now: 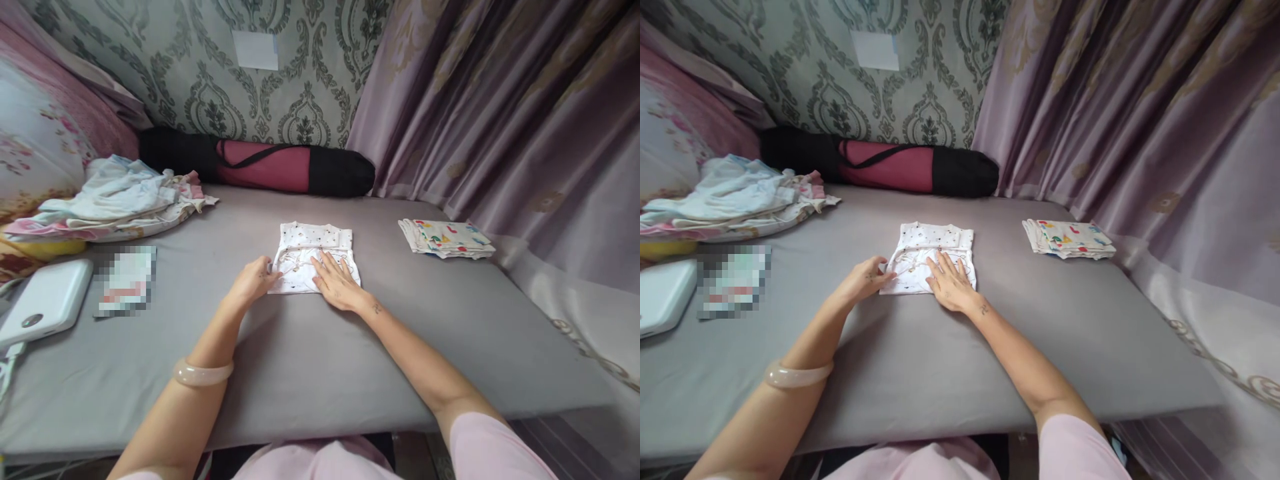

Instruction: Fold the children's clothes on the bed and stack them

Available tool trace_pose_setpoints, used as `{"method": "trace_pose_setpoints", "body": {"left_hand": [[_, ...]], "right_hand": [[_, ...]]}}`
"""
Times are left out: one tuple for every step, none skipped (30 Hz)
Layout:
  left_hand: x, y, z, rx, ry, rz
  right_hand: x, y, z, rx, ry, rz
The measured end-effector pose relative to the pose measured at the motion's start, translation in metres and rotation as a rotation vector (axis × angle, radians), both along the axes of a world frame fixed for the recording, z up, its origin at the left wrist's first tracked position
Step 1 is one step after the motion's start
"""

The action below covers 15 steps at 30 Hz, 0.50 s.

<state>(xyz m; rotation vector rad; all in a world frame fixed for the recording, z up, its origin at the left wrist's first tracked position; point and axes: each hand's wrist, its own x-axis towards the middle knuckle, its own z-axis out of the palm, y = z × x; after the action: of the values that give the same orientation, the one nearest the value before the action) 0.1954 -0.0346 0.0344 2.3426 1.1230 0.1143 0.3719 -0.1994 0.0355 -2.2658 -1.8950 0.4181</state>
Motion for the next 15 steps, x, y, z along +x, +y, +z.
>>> {"method": "trace_pose_setpoints", "body": {"left_hand": [[-0.001, -0.001, 0.0, -0.007, 0.004, -0.001], [-0.001, -0.001, 0.0, -0.015, 0.004, -0.006], [-0.002, -0.002, 0.0, -0.025, -0.001, -0.017], [-0.003, -0.003, 0.001, -0.034, -0.006, -0.029], [-0.003, -0.004, 0.001, -0.038, -0.012, -0.04], [-0.004, -0.005, 0.003, -0.038, -0.019, -0.052], [-0.004, -0.006, 0.004, -0.04, -0.026, -0.066], [-0.005, -0.006, 0.006, -0.045, -0.035, -0.082], [-0.005, -0.007, 0.008, -0.056, -0.046, -0.103], [-0.006, -0.007, 0.01, -0.07, -0.058, -0.127], [-0.006, -0.007, 0.012, -0.085, -0.068, -0.152], [-0.006, -0.006, 0.013, -0.101, -0.074, -0.176], [-0.007, -0.006, 0.015, -0.117, -0.075, -0.197], [-0.007, -0.005, 0.016, -0.135, -0.073, -0.215], [-0.008, -0.005, 0.017, -0.155, -0.069, -0.23]], "right_hand": [[-0.002, -0.002, 0.0, 0.025, -0.007, 0.024], [-0.005, -0.004, -0.002, 0.041, -0.012, 0.053], [-0.007, -0.006, -0.003, 0.044, -0.011, 0.084], [-0.01, -0.007, -0.005, 0.039, -0.004, 0.106], [-0.011, -0.009, -0.006, 0.036, 0.006, 0.121], [-0.012, -0.009, -0.007, 0.038, 0.022, 0.133], [-0.012, -0.01, -0.007, 0.049, 0.047, 0.143], [-0.01, -0.011, -0.006, 0.071, 0.081, 0.146], [-0.007, -0.012, -0.003, 0.109, 0.117, 0.139], [-0.003, -0.013, 0.0, 0.164, 0.147, 0.104], [0.003, -0.015, 0.004, 0.23, 0.16, 0.03], [0.011, -0.017, 0.007, 0.291, 0.151, -0.084], [0.019, -0.02, 0.011, 0.332, 0.123, -0.221], [0.027, -0.024, 0.014, 0.339, 0.091, -0.361], [0.035, -0.027, 0.016, 0.309, 0.066, -0.482]]}}
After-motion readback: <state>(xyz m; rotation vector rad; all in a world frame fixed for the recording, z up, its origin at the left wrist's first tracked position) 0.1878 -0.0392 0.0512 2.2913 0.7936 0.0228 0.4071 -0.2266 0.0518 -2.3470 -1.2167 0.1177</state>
